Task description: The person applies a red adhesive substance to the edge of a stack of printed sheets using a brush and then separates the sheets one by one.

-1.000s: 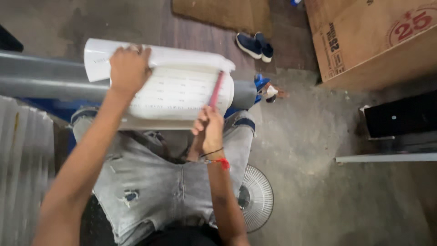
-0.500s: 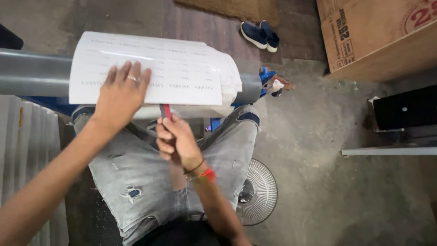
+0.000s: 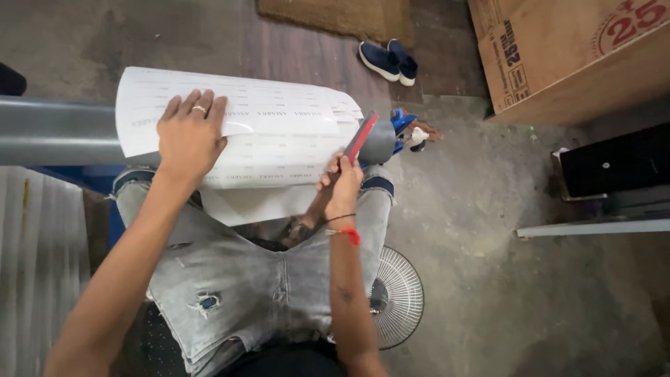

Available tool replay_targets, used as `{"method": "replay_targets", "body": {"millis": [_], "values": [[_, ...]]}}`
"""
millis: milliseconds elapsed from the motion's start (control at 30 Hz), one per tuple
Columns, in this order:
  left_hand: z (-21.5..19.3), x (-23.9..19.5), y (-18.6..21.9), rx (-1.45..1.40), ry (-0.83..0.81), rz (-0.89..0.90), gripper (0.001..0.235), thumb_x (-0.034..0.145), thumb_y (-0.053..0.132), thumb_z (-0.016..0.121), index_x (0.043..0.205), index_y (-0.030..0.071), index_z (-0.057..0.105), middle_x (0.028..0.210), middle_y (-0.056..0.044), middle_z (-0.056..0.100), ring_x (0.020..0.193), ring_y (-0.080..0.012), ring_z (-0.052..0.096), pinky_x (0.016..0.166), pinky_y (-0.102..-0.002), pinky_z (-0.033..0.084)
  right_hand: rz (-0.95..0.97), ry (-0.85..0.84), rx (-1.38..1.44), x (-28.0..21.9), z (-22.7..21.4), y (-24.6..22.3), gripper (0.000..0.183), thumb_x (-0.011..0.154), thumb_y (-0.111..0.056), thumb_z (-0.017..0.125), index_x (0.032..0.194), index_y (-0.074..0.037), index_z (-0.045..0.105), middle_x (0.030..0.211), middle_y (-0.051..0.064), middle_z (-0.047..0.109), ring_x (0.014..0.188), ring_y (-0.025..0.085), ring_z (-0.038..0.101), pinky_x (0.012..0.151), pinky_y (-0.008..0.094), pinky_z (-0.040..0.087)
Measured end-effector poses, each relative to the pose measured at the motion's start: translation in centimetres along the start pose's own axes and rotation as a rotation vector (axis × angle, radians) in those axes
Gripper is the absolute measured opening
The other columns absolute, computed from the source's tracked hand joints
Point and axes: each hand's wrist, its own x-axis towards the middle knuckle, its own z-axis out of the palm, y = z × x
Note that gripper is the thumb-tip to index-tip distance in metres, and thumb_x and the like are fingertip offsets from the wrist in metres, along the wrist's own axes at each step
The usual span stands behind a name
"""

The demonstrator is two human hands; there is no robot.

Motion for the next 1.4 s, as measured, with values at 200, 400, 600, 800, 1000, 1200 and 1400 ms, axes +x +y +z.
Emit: {"method": "replay_targets", "body": {"millis": [200,400,600,800,1000,1200,1400], "values": [[-1.1,-0.3,1.9,-0.016,0.02,-0.013,0.07,0.066,0.02,0.085,0.131,0.004,0.066,0.135,-0.019,0.067,0.127,-0.0357,0.064,0.109,-0.05,0.047,0.25,-0.163,-0.186,-10.9,11.1,9.7,0.017,0.104,-0.033,0.054,0.111,-0.017,0.052,0.075,-0.001,0.056,0.05,0.014,0.051,0.04,0.03,0.042],[-4.0,0.2,1.7,0.031,-0.189,0.084,0.061,0.071,0.013,0.078,0.13,0.001,0.064,0.134,-0.019,0.067,0.125,-0.0327,0.065,0.103,-0.046,0.051,0.35,-0.302,-0.07,-14.4,11.9,3.1,0.033,0.11,-0.039,0.053,0.106,-0.007,0.054,0.067,-0.004,0.045,0.043,0.007,0.041,0.035,0.025,0.036],[-7.7,-0.2,3.4,0.255,-0.174,0.252,0.049,0.082,0.013,0.071,0.129,0.001,0.065,0.127,-0.022,0.07,0.118,-0.0338,0.068,0.094,-0.043,0.057,0.359,-0.582,-0.13,-12.0,4.8,-4.0,0.016,0.107,-0.022,0.051,0.107,-0.008,0.057,0.068,-0.002,0.043,0.041,0.009,0.041,0.035,0.028,0.036],[-6.5,1.5,2.2,0.354,-0.376,0.397,0.046,0.082,0.009,0.068,0.123,-0.011,0.064,0.12,-0.024,0.071,0.106,-0.0343,0.073,0.082,-0.042,0.062,0.289,-0.549,-0.617,-14.6,2.1,-4.6,0.015,0.11,-0.022,0.048,0.108,-0.008,0.055,0.068,-0.001,0.046,0.046,0.012,0.043,0.04,0.028,0.034],[-5.8,2.8,1.3,0.319,-0.354,0.419,0.044,0.082,0.007,0.068,0.122,-0.011,0.065,0.119,-0.025,0.072,0.103,-0.0378,0.075,0.078,-0.043,0.063,-0.483,-0.883,-1.688,-21.9,-8.2,-7.9,0.023,0.098,-0.022,0.058,0.114,-0.009,0.068,0.104,0.012,0.068,0.089,0.035,0.067,0.075,0.046,0.052],[-7.9,0.6,3.1,0.47,-0.29,0.457,0.048,0.083,0.012,0.064,0.128,-0.006,0.064,0.12,-0.025,0.071,0.106,-0.0358,0.074,0.083,-0.044,0.063,-0.417,-1.025,-1.534,-19.4,-13.8,-5.4,0.03,0.099,-0.023,0.053,0.118,-0.005,0.068,0.121,0.014,0.067,0.113,0.034,0.063,0.095,0.046,0.05],[-11.0,-3.9,6.7,0.458,-0.416,0.461,0.056,0.087,0.031,0.057,0.127,-0.008,0.061,0.12,-0.032,0.067,0.109,-0.0433,0.07,0.08,-0.049,0.062,0.145,-0.475,-0.501,-4.8,-12.1,-7.3,0.068,0.11,-0.054,0.029,0.128,0.002,0.064,0.119,0.015,0.071,0.107,0.025,0.068,0.095,0.041,0.056]]}}
